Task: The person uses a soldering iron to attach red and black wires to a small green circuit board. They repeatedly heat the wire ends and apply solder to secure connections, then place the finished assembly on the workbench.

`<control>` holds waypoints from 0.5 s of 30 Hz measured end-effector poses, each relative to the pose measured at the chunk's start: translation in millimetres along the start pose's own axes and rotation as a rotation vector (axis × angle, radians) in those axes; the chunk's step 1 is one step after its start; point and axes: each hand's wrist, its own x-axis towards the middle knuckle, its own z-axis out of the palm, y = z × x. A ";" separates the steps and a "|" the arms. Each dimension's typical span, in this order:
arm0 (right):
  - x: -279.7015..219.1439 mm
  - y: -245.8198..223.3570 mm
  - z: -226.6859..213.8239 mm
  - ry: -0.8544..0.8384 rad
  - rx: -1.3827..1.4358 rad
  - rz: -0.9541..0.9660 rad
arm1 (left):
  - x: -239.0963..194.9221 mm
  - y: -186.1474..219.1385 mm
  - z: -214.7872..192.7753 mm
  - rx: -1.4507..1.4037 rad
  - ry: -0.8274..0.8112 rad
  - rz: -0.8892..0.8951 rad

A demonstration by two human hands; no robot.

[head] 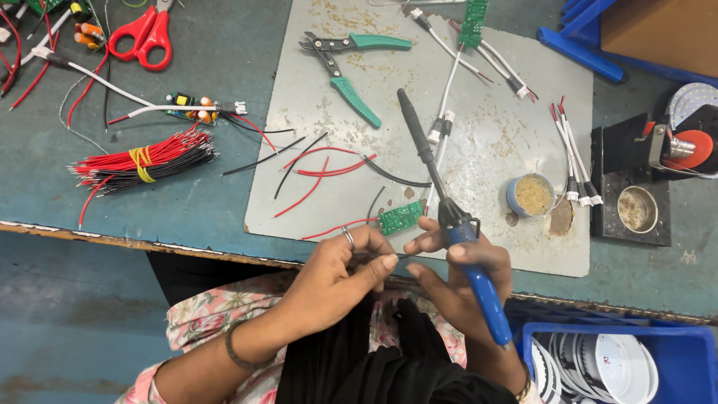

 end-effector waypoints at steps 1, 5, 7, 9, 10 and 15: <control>0.5 0.6 -0.2 0.001 -0.012 -0.007 | 0.7 1.3 0.7 -0.010 -0.035 0.008; -1.8 -0.5 -6.0 0.010 -0.019 0.010 | -0.2 11.1 -9.9 0.330 -0.173 -0.028; -2.7 0.1 -9.8 0.005 -0.011 0.015 | -0.8 17.6 -18.7 0.479 -0.222 0.009; -4.2 0.3 -12.0 0.040 -0.009 0.046 | 0.1 24.6 -27.1 0.211 -0.206 0.018; -4.3 1.0 -12.4 0.058 -0.007 0.061 | 1.6 27.8 -29.1 0.078 -0.198 0.023; -4.6 6.1 -11.9 0.147 0.046 0.114 | 7.9 30.9 -13.5 0.157 -0.183 -0.026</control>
